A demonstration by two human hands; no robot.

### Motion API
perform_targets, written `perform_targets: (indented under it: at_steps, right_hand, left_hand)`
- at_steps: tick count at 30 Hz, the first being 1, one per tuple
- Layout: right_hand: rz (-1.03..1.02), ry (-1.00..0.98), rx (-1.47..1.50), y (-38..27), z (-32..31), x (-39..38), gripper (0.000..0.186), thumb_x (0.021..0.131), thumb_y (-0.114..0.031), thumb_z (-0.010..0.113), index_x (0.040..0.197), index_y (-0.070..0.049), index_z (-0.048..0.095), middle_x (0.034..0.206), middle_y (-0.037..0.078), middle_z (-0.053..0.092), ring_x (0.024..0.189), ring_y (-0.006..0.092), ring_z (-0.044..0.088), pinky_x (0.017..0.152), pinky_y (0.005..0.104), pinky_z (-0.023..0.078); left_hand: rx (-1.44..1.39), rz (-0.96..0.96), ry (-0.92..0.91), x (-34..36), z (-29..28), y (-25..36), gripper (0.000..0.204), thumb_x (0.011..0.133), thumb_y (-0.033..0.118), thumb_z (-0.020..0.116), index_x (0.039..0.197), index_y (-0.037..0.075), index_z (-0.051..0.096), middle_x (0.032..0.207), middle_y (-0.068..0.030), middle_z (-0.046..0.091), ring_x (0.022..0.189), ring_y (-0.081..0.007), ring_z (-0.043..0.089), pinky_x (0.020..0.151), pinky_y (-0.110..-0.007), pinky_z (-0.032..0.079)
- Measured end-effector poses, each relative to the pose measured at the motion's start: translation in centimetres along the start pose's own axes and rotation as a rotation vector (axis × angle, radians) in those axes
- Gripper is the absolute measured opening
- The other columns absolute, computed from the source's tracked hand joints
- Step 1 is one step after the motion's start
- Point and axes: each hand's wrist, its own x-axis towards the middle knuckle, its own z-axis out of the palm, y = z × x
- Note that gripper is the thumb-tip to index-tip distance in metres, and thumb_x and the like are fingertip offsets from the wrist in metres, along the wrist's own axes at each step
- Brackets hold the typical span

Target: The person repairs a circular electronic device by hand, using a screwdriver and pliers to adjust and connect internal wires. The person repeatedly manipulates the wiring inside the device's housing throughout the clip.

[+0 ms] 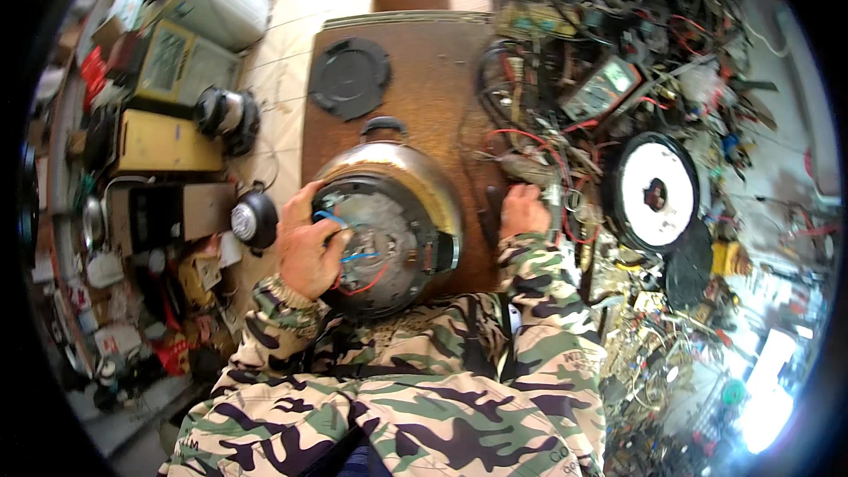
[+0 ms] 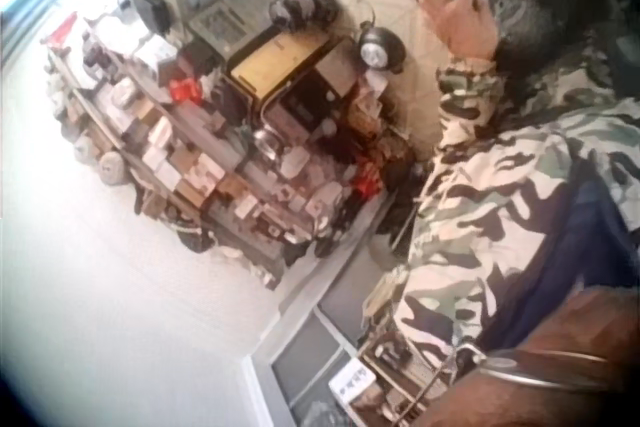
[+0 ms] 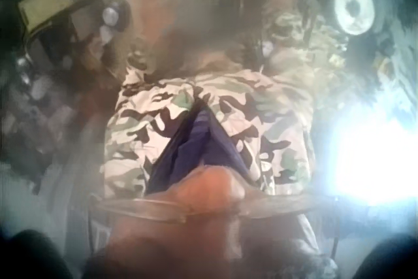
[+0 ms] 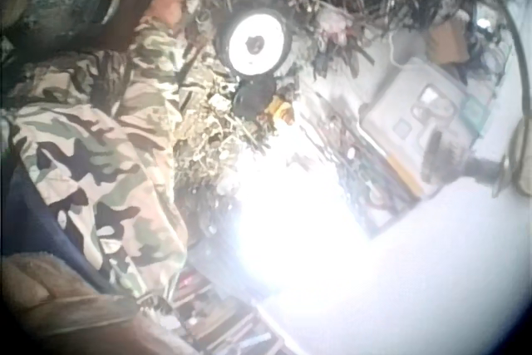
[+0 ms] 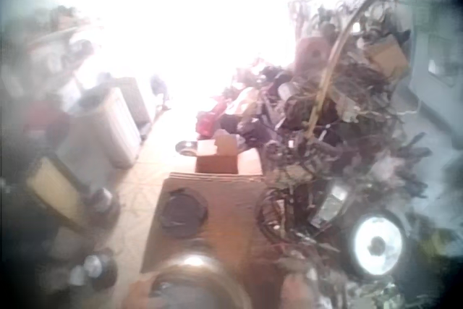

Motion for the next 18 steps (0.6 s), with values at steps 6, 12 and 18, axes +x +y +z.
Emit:
perform_targets:
  at_steps: [6,12,18]
  right_hand:
    - [-0.092,-0.072,0.133,0.1,-2.5,1.2,0.025,0.099,-0.028,0.071,0.107,-0.005,0.068,0.116,0.021,0.068,0.091,0.0416,0.077,0.075,0.0522,0.063]
    - [-0.053,0.044,0.275,0.6,-1.1,1.4,0.033,0.087,-0.026,0.075,0.104,-0.003,0.059,0.095,0.025,0.07,0.087,0.0483,0.071,0.074,0.0597,0.057]
    - [0.032,0.046,0.421,1.1,-7.4,-1.1,0.031,0.089,-0.018,0.075,0.108,-0.001,0.056,0.088,0.026,0.072,0.079,0.0467,0.072,0.069,0.0568,0.058]
  left_hand:
    - [0.013,-0.059,-0.009,-0.4,0.1,0.2,0.015,0.078,0.013,0.087,0.09,0.008,0.08,0.158,-0.0196,0.055,0.144,-0.0417,0.049,0.111,-0.053,0.041]
    - [0.017,-0.048,-0.013,-0.2,0.0,0.3,0.013,0.079,0.011,0.086,0.089,0.007,0.079,0.157,-0.0193,0.055,0.146,-0.0428,0.047,0.112,-0.054,0.039]
    - [0.032,-0.026,0.004,-0.3,0.0,0.3,0.014,0.076,0.008,0.085,0.088,0.007,0.079,0.157,-0.0197,0.055,0.145,-0.044,0.048,0.111,-0.054,0.04]
